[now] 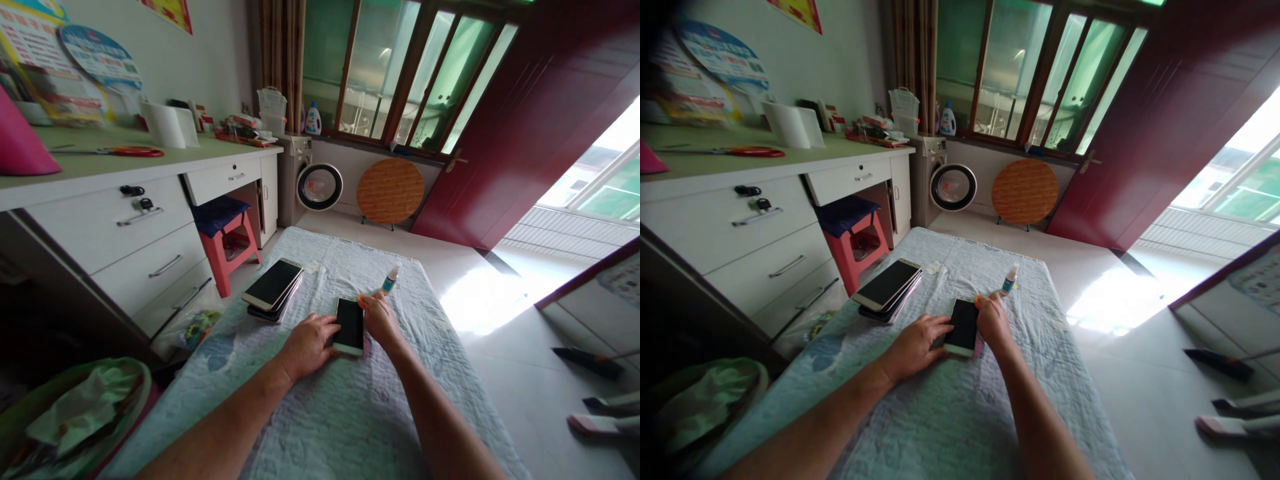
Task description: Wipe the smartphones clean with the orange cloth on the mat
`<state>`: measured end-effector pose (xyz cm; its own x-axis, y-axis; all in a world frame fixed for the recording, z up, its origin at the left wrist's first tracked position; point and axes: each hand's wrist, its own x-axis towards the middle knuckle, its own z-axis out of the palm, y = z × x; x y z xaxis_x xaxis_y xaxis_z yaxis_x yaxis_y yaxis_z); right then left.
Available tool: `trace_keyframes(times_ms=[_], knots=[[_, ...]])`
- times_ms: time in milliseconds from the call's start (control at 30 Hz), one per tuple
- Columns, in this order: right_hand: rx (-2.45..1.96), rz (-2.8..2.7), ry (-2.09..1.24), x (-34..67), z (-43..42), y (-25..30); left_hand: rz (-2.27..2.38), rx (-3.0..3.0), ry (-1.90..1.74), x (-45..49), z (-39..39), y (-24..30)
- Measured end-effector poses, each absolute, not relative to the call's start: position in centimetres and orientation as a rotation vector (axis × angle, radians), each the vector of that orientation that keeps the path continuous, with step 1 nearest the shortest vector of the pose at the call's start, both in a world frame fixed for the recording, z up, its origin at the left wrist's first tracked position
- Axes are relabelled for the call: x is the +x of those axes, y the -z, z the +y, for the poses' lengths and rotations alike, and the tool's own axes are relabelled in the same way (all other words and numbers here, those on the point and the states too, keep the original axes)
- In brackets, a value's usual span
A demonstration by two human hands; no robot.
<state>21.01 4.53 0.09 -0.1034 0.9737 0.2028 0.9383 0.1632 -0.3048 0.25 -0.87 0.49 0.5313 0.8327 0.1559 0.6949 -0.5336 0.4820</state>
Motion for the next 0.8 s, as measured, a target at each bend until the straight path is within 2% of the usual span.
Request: trace_keyframes(times_ms=[200, 500, 800], knots=[[-1.929, -2.069, -0.287, 18.8, 4.8, -0.8, 1.247, 2.406, -0.545, 0.2, -0.9, -0.3], [-1.682, -2.261, -0.126, 17.6, 4.1, -0.6, 1.248, 2.378, -0.536, 0.2, -1.0, -0.7], [-1.845, -2.167, -0.102, 19.4, 4.4, -0.9, 1.258, 2.406, -0.538, 0.2, -0.9, -0.2]])
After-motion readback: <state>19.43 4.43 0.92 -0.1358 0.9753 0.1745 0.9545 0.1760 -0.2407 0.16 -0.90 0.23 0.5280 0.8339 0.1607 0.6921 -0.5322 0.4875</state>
